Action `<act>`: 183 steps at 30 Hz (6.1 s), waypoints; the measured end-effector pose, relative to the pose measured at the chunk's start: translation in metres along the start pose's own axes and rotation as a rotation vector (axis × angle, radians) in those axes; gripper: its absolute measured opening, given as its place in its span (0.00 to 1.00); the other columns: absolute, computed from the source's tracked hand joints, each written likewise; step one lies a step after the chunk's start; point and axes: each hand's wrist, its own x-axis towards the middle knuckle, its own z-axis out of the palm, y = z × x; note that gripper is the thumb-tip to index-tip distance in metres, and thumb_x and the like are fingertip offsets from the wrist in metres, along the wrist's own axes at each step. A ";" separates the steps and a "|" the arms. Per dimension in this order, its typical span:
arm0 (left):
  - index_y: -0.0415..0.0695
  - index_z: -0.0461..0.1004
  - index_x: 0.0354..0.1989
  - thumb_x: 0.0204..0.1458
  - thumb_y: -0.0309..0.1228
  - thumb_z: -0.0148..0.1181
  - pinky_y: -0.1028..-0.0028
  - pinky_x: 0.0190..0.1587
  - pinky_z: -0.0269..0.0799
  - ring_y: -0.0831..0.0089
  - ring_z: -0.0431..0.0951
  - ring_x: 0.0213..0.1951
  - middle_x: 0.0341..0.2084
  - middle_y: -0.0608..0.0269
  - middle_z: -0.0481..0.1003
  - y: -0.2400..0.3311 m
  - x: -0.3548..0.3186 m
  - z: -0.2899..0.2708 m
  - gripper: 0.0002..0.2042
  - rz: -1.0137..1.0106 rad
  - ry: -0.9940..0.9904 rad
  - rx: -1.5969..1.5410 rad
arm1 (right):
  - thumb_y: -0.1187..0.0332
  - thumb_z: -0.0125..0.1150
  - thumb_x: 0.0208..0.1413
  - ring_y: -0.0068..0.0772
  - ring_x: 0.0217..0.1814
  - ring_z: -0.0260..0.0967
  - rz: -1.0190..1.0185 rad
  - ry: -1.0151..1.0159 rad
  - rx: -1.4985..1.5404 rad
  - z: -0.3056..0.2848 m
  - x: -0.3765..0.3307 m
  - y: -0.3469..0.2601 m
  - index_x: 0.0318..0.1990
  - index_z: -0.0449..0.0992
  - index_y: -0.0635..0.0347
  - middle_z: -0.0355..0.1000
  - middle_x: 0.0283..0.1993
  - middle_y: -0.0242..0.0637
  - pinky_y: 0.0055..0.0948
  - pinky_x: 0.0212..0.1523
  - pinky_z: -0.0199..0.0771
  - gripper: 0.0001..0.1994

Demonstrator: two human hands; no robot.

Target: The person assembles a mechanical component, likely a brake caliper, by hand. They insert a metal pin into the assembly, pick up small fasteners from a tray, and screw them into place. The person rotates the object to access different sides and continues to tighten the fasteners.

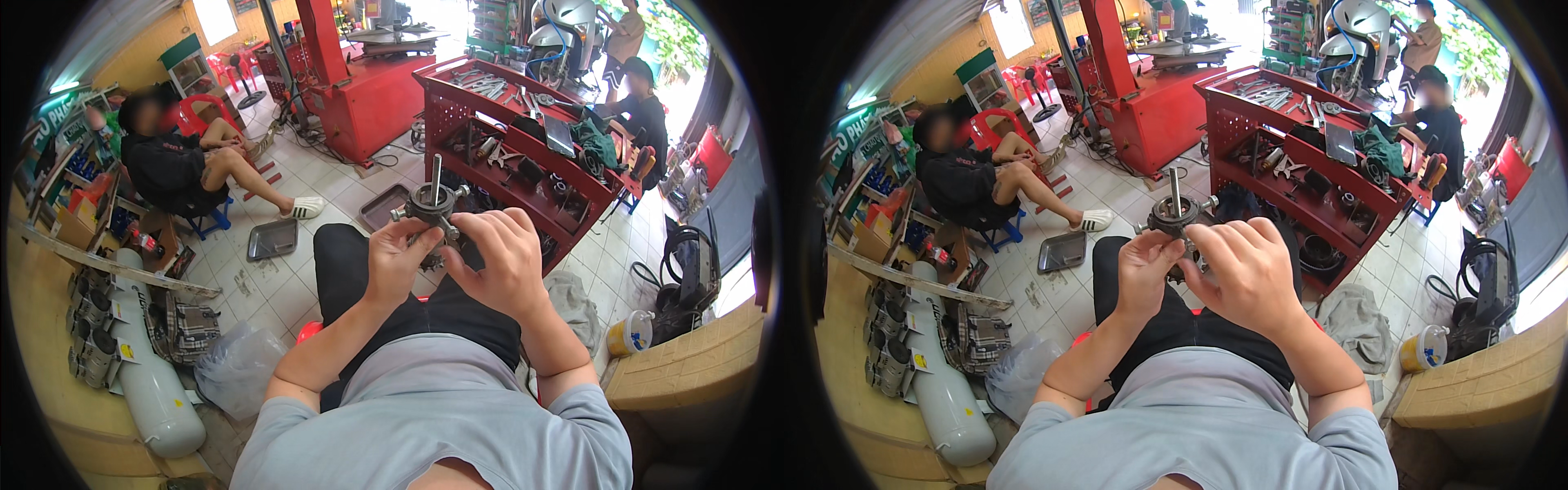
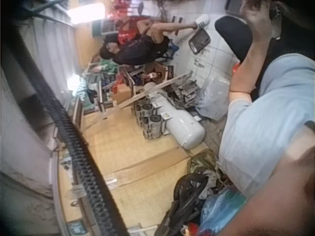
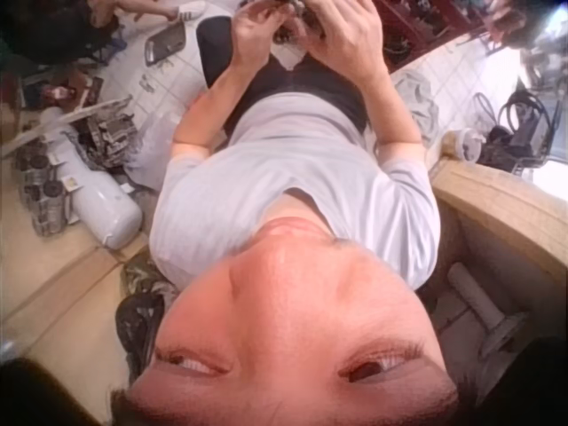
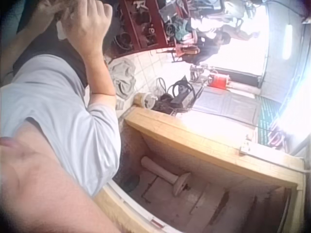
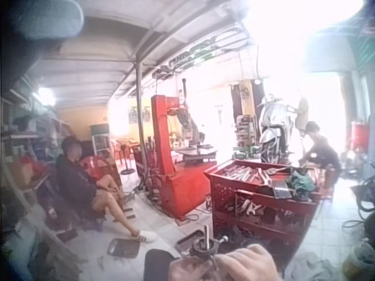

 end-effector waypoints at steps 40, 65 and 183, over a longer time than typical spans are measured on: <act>0.34 0.77 0.35 0.48 0.16 0.61 0.78 0.45 0.67 0.77 0.70 0.42 0.40 0.64 0.72 0.000 0.001 -0.004 0.06 0.008 0.003 0.076 | 0.74 0.65 0.42 0.31 0.27 0.69 -0.030 0.017 0.027 0.008 -0.010 0.001 0.31 0.71 0.61 0.68 0.24 0.31 0.29 0.32 0.65 0.09; 0.35 0.77 0.34 0.48 0.16 0.62 0.78 0.42 0.68 0.78 0.71 0.40 0.38 0.63 0.73 0.001 0.000 -0.003 0.05 0.029 -0.009 0.072 | 0.69 0.69 0.38 0.29 0.22 0.66 0.051 -0.104 -0.080 -0.002 -0.012 0.004 0.33 0.71 0.56 0.70 0.23 0.29 0.29 0.31 0.59 0.13; 0.36 0.78 0.34 0.44 0.14 0.63 0.70 0.50 0.66 0.67 0.72 0.48 0.43 0.55 0.73 0.007 -0.004 -0.004 0.08 0.200 -0.106 0.118 | 0.70 0.66 0.41 0.29 0.29 0.68 -0.233 0.038 0.044 0.000 -0.011 0.009 0.38 0.73 0.59 0.68 0.28 0.31 0.29 0.29 0.65 0.14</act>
